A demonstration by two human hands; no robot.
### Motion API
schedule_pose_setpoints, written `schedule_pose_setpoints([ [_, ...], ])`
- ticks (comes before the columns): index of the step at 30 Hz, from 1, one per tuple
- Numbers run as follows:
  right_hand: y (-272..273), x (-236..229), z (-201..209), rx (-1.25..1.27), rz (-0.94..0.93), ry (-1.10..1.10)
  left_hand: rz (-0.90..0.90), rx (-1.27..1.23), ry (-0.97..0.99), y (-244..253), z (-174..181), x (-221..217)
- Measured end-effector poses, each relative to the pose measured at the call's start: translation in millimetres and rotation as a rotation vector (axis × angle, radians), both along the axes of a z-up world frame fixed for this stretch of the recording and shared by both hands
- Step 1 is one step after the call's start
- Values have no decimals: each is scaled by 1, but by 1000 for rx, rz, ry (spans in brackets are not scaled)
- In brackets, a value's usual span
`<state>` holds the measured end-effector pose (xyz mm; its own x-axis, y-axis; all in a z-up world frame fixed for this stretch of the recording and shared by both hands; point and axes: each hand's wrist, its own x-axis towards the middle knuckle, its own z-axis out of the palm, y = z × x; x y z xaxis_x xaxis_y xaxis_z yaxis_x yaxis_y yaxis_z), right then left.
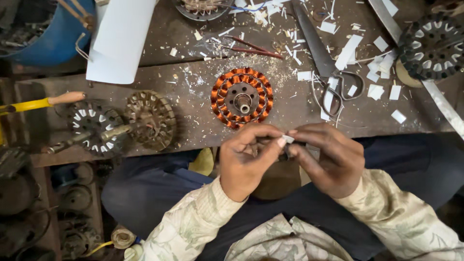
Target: The person cuts small rectangular pieces of white insulating material from a strip using shears and places them into the slots of a copper-wound motor stator. They repeat this process, cutting and inserting the material into different slots of the stator.
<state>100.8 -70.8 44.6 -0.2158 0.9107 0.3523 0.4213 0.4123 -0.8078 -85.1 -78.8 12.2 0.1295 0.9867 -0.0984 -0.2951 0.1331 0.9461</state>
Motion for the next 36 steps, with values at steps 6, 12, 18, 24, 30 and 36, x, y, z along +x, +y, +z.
schedule_pose_setpoints([
  [6,-5,12,-10,-8,-16,4,-96,-22,-47,-2,-7,7],
  [12,-2,23,-13,107,88,-58,-198,-151,-177,-3,-18,12],
  [18,-3,21,-10,53,100,-190,-120,-98,13,-5,-20,19],
  [24,-4,15,-20,-213,20,80,-30,104,192,-8,-13,20],
  [30,-9,15,-26,-320,-8,127,30,259,291,-11,-21,23],
  [36,-7,15,-39,-342,44,321,-22,-54,-166,-11,-45,27],
])
